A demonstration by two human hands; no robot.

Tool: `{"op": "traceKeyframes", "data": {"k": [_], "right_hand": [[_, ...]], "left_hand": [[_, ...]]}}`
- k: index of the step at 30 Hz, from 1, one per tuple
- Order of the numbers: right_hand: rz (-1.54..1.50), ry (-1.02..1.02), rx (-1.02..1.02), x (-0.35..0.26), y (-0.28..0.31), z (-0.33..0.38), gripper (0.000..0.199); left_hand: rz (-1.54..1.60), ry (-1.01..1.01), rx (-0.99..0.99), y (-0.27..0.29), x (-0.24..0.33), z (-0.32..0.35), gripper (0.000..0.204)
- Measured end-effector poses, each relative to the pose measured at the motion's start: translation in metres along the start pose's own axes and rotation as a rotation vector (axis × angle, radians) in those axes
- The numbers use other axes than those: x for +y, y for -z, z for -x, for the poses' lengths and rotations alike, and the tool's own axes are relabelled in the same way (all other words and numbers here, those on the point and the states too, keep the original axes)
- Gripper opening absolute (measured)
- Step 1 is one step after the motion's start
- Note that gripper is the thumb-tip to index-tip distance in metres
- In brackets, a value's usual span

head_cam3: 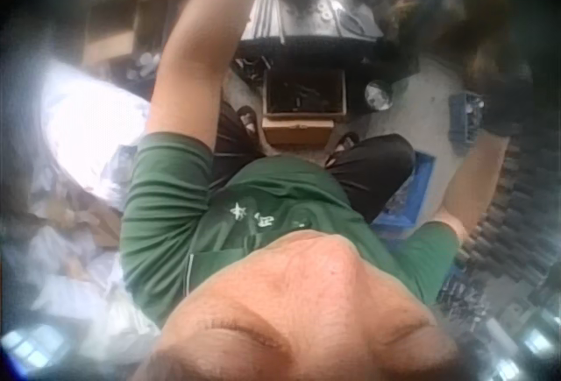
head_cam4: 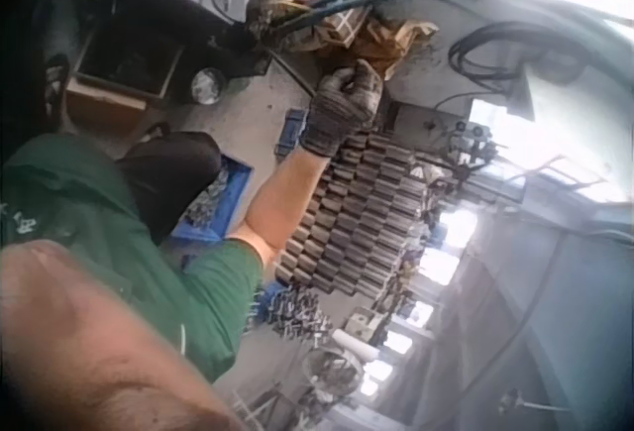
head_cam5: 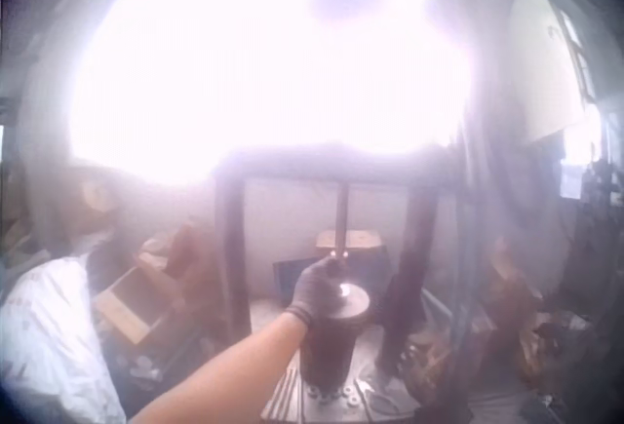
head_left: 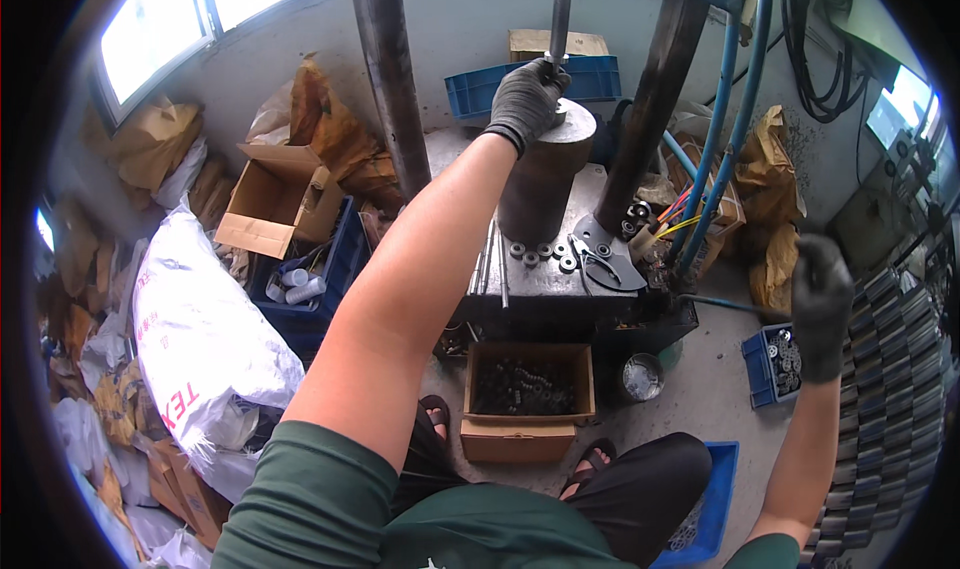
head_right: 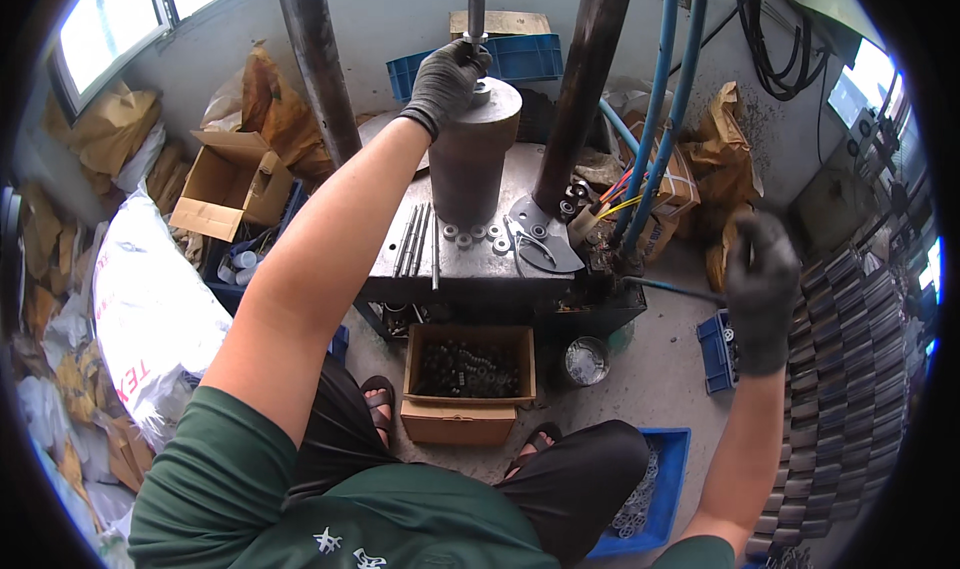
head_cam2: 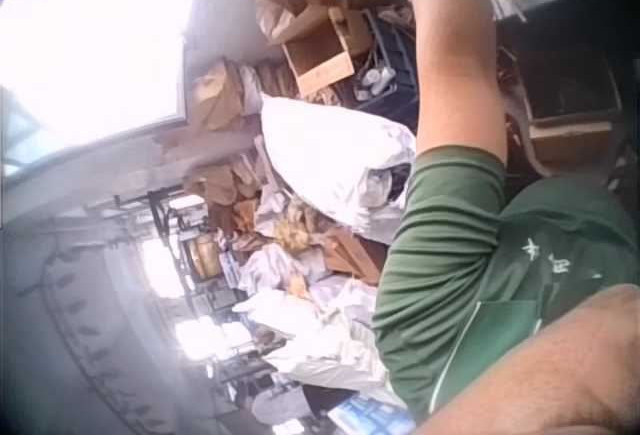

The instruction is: The person assembles mechanical components by fitting bearings and discs onto metal shafts, pressing them into place using a hydraulic press machine, and placing the finished assemblies into crates.

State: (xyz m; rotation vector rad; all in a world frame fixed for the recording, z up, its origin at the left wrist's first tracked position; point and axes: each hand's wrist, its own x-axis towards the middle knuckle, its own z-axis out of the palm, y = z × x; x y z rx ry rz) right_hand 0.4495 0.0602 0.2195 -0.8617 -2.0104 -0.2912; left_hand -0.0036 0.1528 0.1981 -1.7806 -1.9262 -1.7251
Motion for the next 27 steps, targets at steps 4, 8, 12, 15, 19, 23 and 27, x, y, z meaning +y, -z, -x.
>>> {"op": "traceKeyframes", "data": {"k": [4,8,12,15,19,23,27], "right_hand": [[0.118,-0.054,0.063,0.079,-0.014,-0.043,0.018],[0.033,-0.174,0.028,0.056,-0.012,-0.030,0.033],[-0.088,-0.317,-0.251,0.027,0.022,0.030,0.037],[-0.061,-0.399,-0.740,-0.016,0.055,0.084,0.033],[-0.070,-0.288,-0.989,-0.038,0.063,0.148,0.023],[-0.061,-0.342,-1.095,-0.037,0.061,0.155,0.024],[-0.071,-0.399,-1.027,-0.046,0.061,0.121,0.028]], "left_hand": [[0.026,-0.032,0.023,-0.014,-0.004,-0.007,0.024],[0.006,-0.031,0.039,-0.011,-0.006,-0.005,0.025],[0.030,0.004,0.024,-0.004,-0.004,-0.001,0.025],[-0.063,-0.033,0.042,-0.001,-0.003,0.002,0.025],[-0.030,-0.009,0.022,-0.005,0.001,-0.002,0.025],[-0.032,-0.031,0.017,-0.006,0.000,-0.002,0.025],[-0.081,-0.043,0.013,-0.004,-0.004,-0.002,0.026]]}}
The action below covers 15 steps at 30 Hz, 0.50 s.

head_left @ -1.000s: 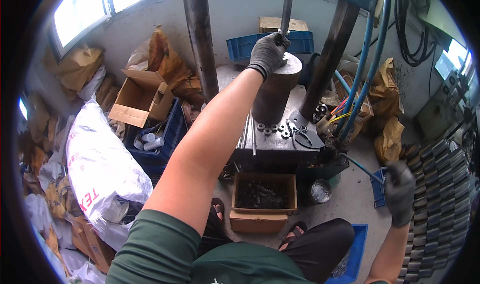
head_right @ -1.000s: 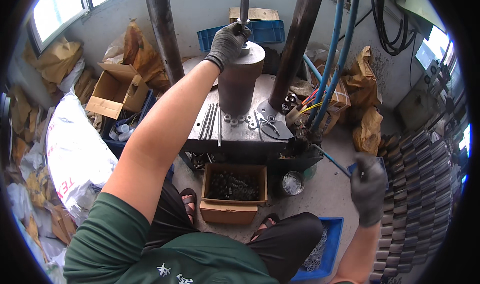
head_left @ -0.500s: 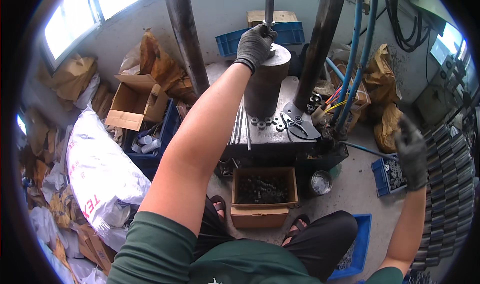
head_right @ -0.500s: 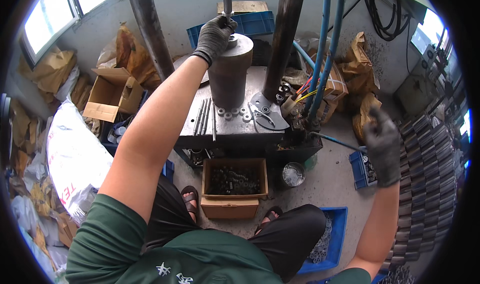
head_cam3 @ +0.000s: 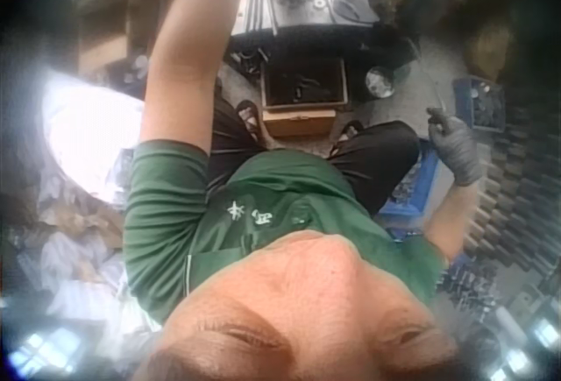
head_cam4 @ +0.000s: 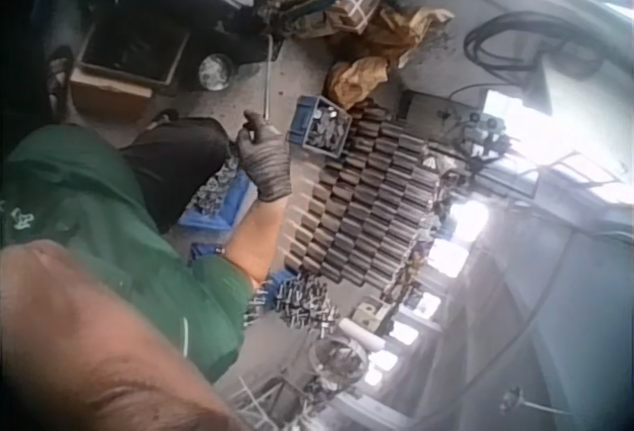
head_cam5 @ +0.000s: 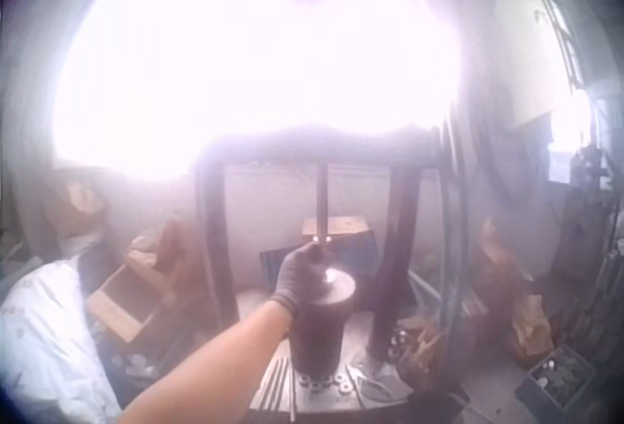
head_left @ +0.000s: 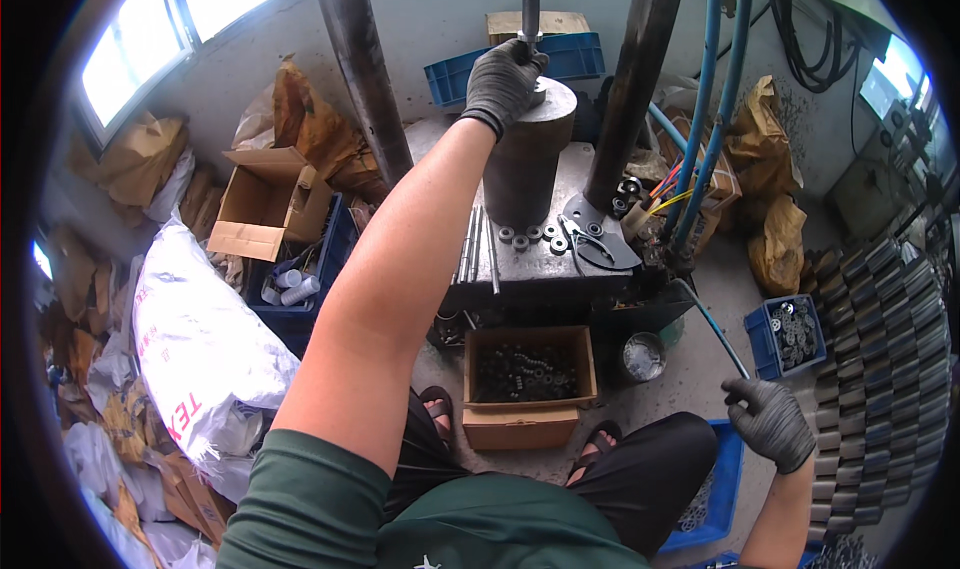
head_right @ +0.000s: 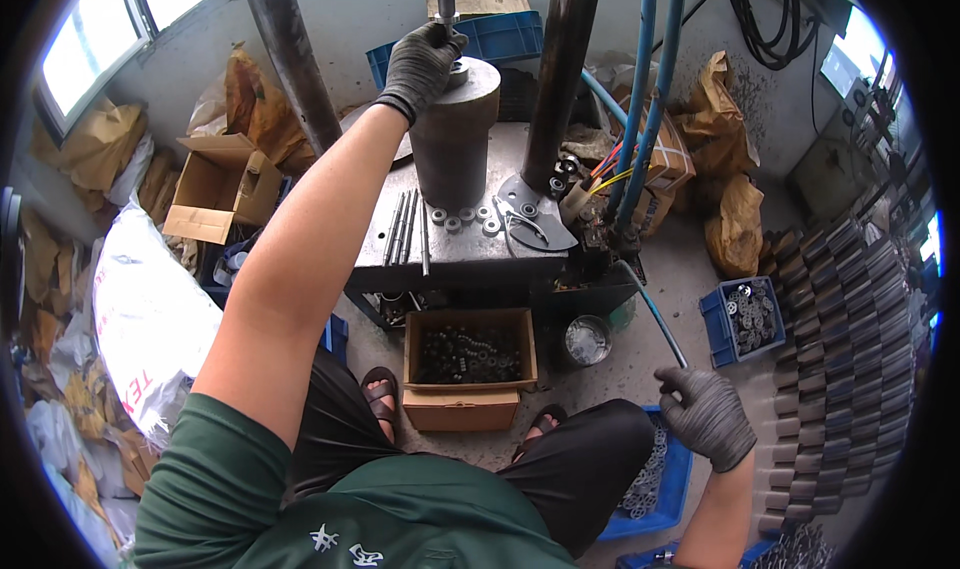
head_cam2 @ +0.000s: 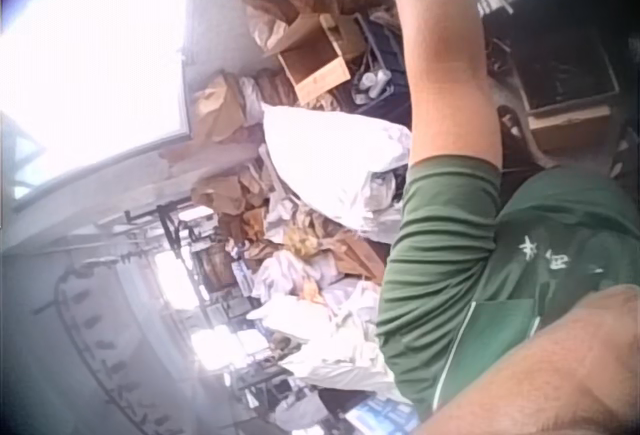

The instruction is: The person assembles mechanical components by fitting bearings and discs onto metal shafts, pressing them into place using a hydraulic press machine, and placing the finished assemblies into crates.

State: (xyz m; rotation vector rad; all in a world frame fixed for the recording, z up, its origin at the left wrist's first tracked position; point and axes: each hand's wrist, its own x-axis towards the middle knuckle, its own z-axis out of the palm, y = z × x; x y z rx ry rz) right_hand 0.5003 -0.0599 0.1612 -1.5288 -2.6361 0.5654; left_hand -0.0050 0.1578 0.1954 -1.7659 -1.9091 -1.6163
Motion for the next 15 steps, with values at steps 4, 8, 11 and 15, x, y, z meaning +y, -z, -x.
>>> {"op": "traceKeyframes", "data": {"k": [4,8,11,15], "right_hand": [[-0.195,-0.047,0.163,0.008,0.005,-0.008,0.035],[-0.067,0.024,-0.012,0.012,0.000,-0.002,0.038],[0.075,0.065,-0.105,0.014,-0.005,0.003,0.038],[-0.132,-0.101,0.044,-0.002,0.007,-0.003,0.048]], "left_hand": [[0.006,0.012,-0.005,-0.002,0.002,0.000,0.027],[0.071,0.029,-0.024,0.000,-0.003,-0.002,0.029],[0.013,0.033,-0.007,-0.001,0.001,-0.002,0.030],[-0.014,-0.005,-0.021,0.002,0.001,0.000,0.034]]}}
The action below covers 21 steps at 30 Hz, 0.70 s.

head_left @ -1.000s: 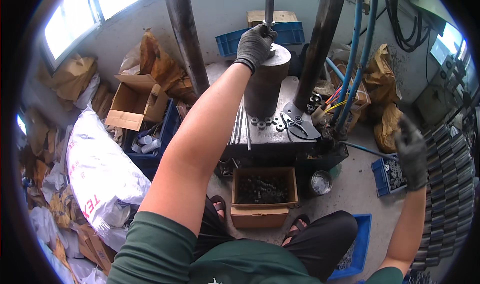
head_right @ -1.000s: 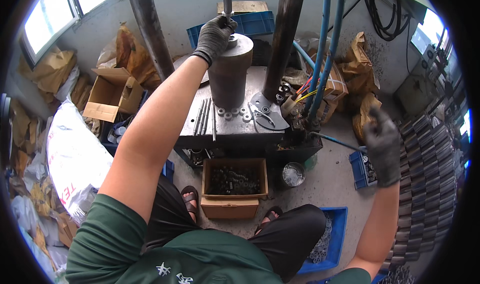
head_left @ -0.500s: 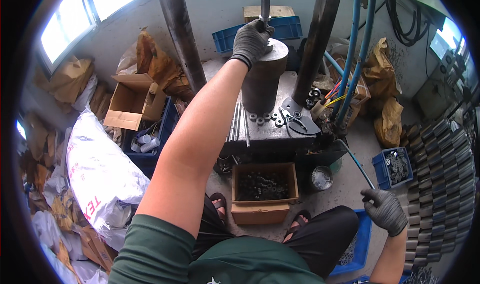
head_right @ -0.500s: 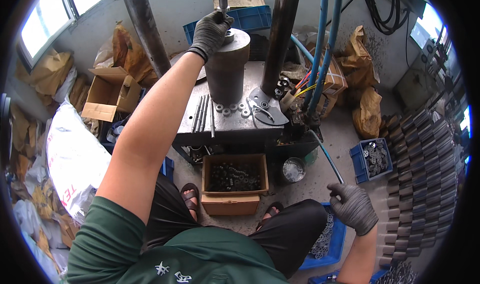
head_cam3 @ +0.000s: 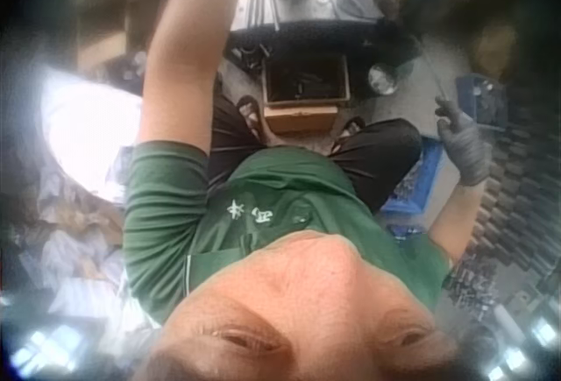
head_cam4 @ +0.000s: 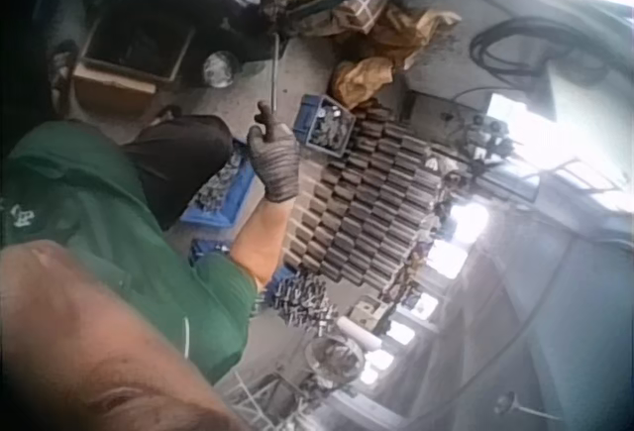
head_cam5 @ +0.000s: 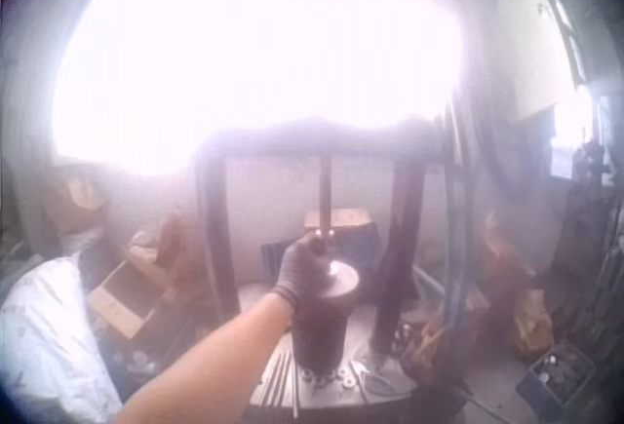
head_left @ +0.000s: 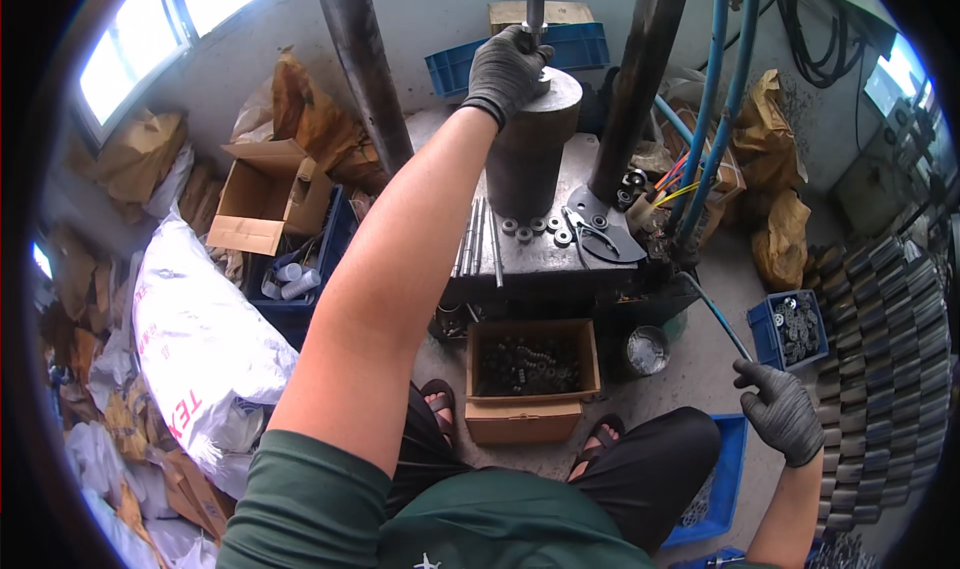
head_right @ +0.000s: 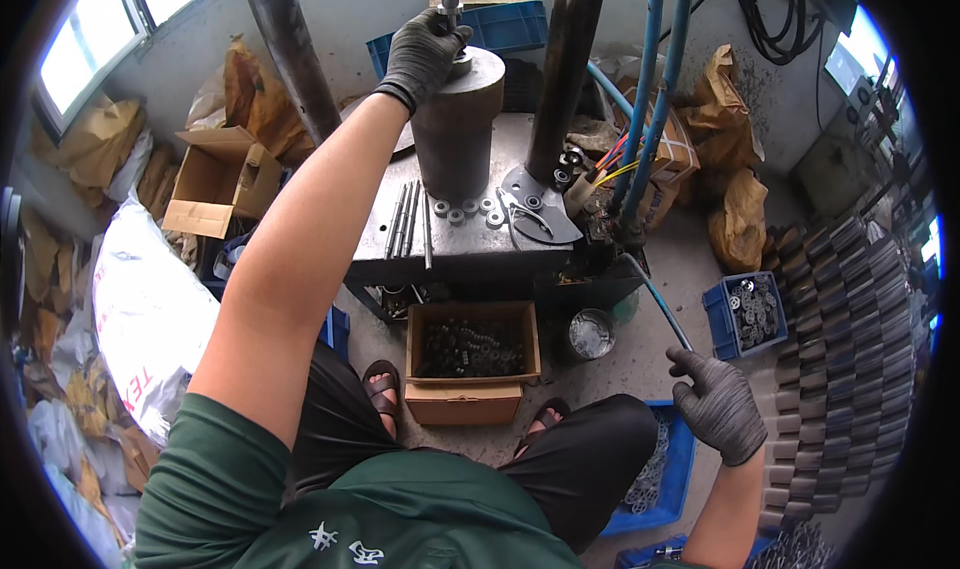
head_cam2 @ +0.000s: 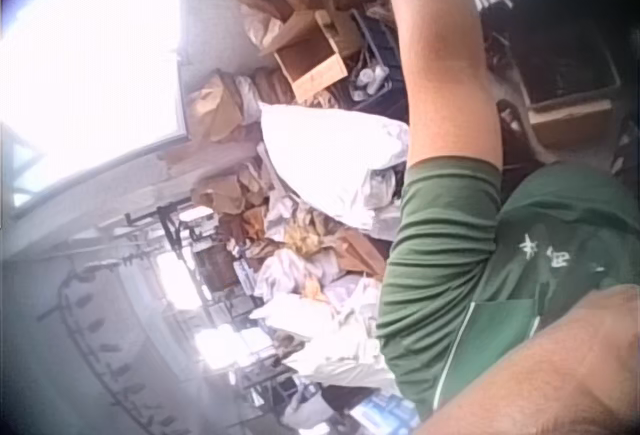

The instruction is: The person assembles mechanical components by fitting bearings and discs onto metal shafts, pressing them into place using a hydraulic press machine, and placing the finished assemblies into crates.

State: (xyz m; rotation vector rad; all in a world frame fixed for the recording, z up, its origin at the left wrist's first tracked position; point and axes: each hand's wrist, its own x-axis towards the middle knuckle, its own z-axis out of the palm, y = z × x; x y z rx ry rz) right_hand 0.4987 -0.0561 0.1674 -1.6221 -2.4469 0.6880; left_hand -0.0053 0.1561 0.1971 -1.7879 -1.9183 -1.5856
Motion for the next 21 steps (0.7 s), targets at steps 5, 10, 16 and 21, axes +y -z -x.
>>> {"op": "traceKeyframes", "data": {"k": [5,10,16,21], "right_hand": [[0.061,0.116,0.084,0.018,-0.017,0.009,0.058],[0.162,0.195,0.011,0.024,-0.021,0.012,0.042],[0.250,0.195,-0.068,0.025,-0.020,0.007,0.019],[0.240,0.166,-0.071,0.016,-0.017,0.004,0.018]], "left_hand": [[-0.049,0.000,-0.009,0.001,0.002,-0.001,0.038],[0.059,-0.006,-0.037,-0.002,-0.009,-0.007,0.039],[0.483,0.102,-0.070,-0.004,-0.020,-0.011,0.054],[0.425,0.094,-0.099,-0.005,-0.026,-0.015,0.047]]}}
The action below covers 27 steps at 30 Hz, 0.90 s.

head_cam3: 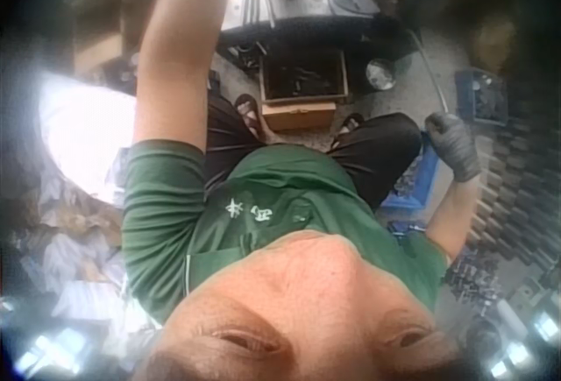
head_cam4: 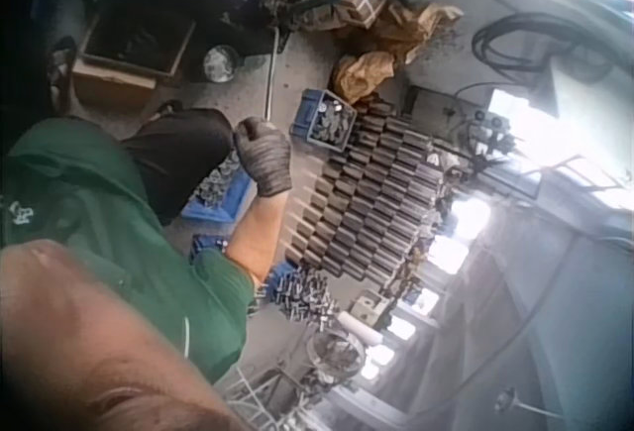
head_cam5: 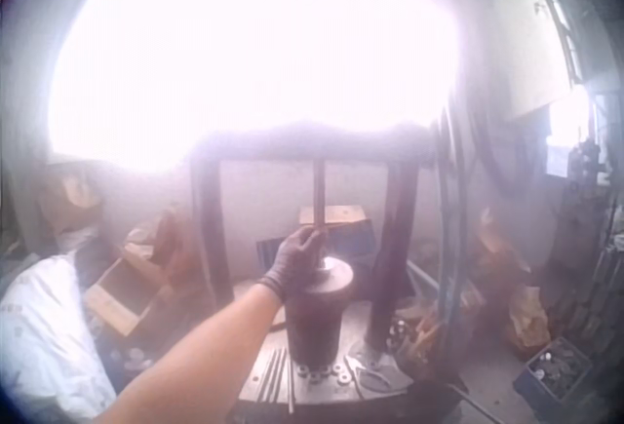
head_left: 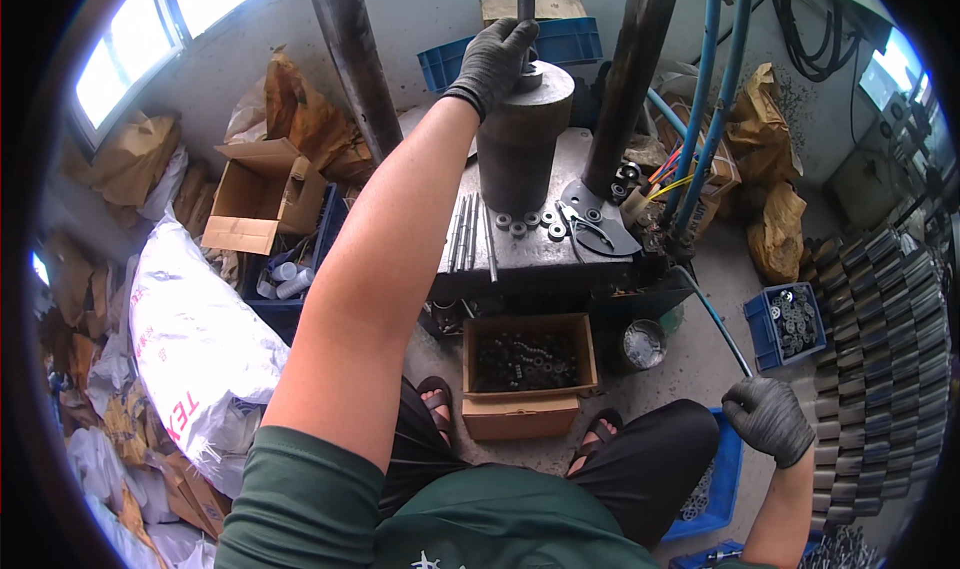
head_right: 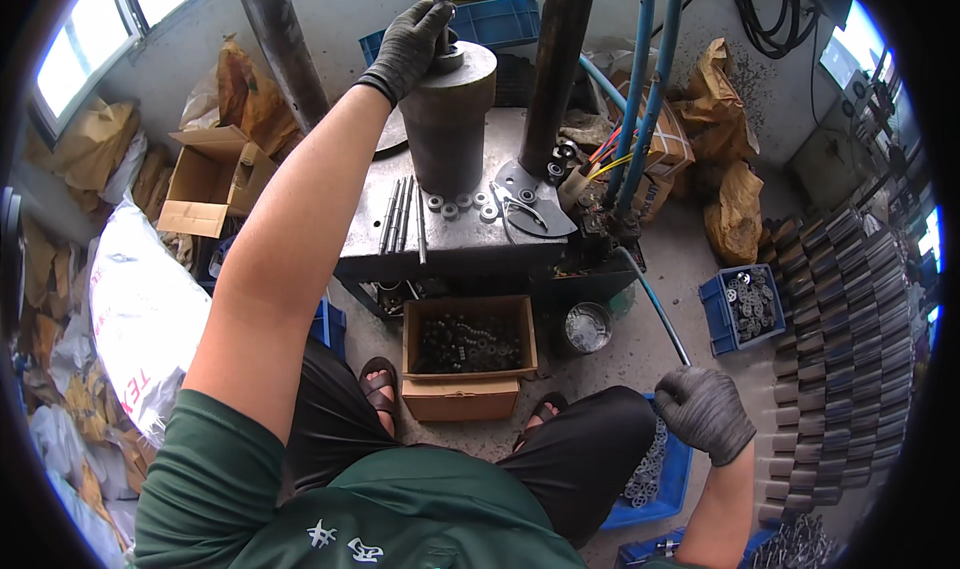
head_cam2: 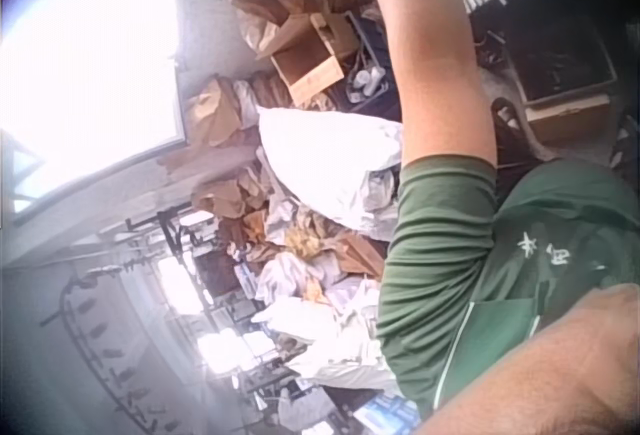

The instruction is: The person assembles mechanical components by fitting bearings and discs onto metal shafts, pressing them into place using a hydraulic press machine, and placing the finished assemblies into crates.

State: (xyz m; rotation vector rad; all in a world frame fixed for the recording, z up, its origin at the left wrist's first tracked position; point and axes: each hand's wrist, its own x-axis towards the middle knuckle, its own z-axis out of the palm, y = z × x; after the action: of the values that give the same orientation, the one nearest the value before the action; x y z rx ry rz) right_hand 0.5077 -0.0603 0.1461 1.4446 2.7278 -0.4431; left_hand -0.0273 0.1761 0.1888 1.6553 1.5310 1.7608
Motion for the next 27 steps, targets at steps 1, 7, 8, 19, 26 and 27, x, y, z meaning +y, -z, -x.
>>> {"op": "traceKeyframes", "data": {"k": [1,7,8,19,26,27], "right_hand": [[-0.016,-0.027,-0.019,-0.005,0.004,-0.003,0.019],[-0.173,-0.042,0.175,-0.005,0.014,-0.002,0.033],[-0.174,-0.041,0.174,-0.001,0.013,-0.003,0.033],[-0.078,-0.028,-0.094,0.005,0.013,-0.003,0.033],[-0.101,-0.041,-0.059,0.005,0.014,-0.001,0.034],[-0.176,-0.060,-0.018,0.002,0.014,-0.002,0.034]], "left_hand": [[-0.003,0.001,0.001,0.001,-0.002,0.000,0.047],[0.043,0.033,-0.017,-0.002,0.003,0.003,0.046],[0.049,0.039,-0.024,-0.001,0.004,0.004,0.046],[0.036,0.016,-0.017,-0.001,0.002,0.003,0.043],[0.015,0.018,-0.019,0.000,0.004,0.003,0.038],[0.019,0.006,-0.031,0.000,0.006,0.004,0.035]]}}
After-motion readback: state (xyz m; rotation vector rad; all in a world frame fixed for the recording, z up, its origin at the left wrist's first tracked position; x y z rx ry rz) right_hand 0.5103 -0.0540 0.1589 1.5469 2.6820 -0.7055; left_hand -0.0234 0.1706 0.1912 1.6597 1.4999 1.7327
